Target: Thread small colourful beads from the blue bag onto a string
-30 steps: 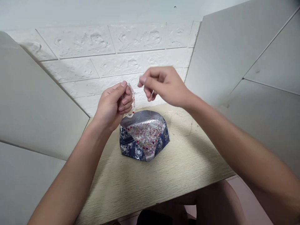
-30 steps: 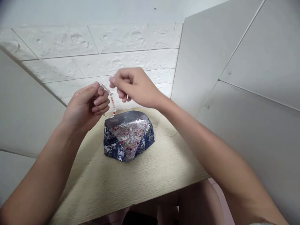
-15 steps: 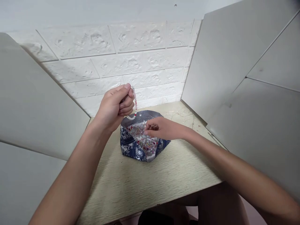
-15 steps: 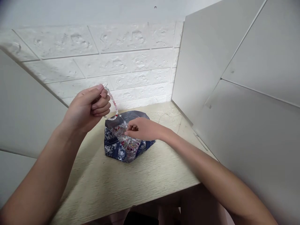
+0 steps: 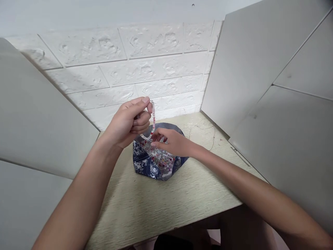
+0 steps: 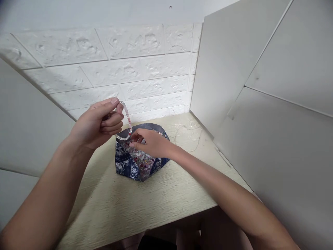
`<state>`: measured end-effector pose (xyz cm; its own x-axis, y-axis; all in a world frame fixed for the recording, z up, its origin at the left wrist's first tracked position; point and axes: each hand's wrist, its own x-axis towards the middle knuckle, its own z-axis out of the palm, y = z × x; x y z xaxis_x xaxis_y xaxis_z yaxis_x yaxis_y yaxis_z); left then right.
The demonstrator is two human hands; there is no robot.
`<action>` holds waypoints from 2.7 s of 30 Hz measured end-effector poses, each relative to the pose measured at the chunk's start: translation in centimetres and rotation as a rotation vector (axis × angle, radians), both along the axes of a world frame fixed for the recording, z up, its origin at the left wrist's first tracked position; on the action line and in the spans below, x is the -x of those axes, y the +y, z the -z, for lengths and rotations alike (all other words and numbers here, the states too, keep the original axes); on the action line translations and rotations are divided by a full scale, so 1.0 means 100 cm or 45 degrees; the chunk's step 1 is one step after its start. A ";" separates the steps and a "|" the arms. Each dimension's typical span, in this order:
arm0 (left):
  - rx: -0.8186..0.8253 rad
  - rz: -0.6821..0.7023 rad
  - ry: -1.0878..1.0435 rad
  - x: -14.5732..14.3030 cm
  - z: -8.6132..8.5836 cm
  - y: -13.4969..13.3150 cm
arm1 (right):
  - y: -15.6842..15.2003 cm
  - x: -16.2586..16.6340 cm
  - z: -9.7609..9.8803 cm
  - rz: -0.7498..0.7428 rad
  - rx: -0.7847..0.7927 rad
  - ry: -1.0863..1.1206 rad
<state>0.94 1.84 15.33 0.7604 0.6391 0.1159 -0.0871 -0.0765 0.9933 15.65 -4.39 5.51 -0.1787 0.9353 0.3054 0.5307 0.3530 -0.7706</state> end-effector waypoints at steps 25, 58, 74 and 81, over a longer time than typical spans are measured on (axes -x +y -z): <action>-0.199 -0.061 0.197 -0.003 0.011 0.009 | -0.014 0.000 -0.014 0.037 -0.160 0.168; -0.350 -0.158 -0.279 -0.002 0.001 -0.003 | -0.004 -0.013 0.014 -0.011 0.176 -0.296; -0.366 0.033 0.100 0.004 -0.005 -0.009 | -0.006 -0.003 0.009 0.266 0.161 -0.479; -0.582 -0.084 0.415 0.004 -0.003 -0.006 | -0.008 -0.005 0.010 0.180 0.087 -0.446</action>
<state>0.57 1.28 15.61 0.7634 0.6262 0.1581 0.2378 -0.5001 0.8327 16.11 -5.19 4.53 -0.1290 0.9742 0.1850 0.8059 0.2117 -0.5529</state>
